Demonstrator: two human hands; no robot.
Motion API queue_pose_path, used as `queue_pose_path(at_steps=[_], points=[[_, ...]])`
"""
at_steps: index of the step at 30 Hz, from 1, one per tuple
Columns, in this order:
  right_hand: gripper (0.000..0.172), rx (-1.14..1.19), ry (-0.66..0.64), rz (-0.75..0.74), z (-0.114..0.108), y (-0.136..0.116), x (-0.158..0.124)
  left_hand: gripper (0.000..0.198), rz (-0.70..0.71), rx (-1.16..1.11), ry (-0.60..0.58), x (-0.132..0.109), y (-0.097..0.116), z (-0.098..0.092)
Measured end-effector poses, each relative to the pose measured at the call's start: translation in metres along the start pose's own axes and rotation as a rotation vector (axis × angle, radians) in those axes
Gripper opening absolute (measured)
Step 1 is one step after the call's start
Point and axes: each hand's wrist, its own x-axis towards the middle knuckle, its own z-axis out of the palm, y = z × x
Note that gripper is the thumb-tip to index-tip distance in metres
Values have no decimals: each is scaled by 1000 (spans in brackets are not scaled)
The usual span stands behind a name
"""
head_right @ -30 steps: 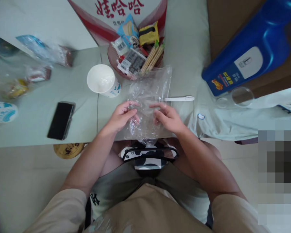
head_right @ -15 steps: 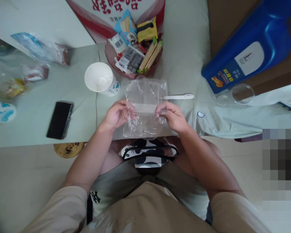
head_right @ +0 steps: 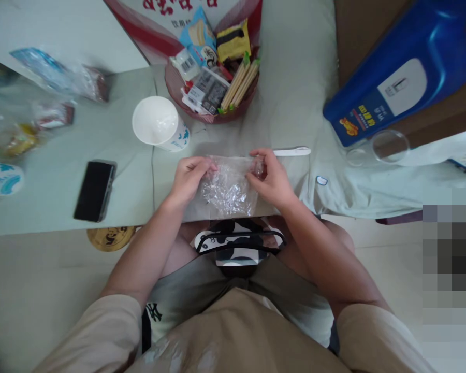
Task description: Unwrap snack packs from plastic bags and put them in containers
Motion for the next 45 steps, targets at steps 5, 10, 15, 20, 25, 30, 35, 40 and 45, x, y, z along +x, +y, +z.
queue_pose_path(at_steps=[5,10,15,20,25,30,35,40,45], points=[[65,214,107,50,6,3,3,64,-235,-195,-135,-4,4,6],[39,333,-133,162,4,1,3,44,-258,-249,-114,-7,9,5],[34,252,-113,206,2,-6,-1,40,-300,-158,-230,-8,7,-1],[30,357,-97,226,0,-12,0,37,-240,-212,-188,-9,13,-7],[40,337,-151,212,-6,-14,-1,31,-150,-252,-161,-7,18,-12],[46,213,-52,208,-2,-4,2,17,36,78,-147,-4,7,-10],[34,220,118,181,3,-2,4,21,316,210,242,-6,0,0],[25,109,110,10,6,-14,-4,18,253,242,-6,-19,-3,18],[27,153,-99,27,17,-20,-12,62,109,41,-228,-22,-8,33]])
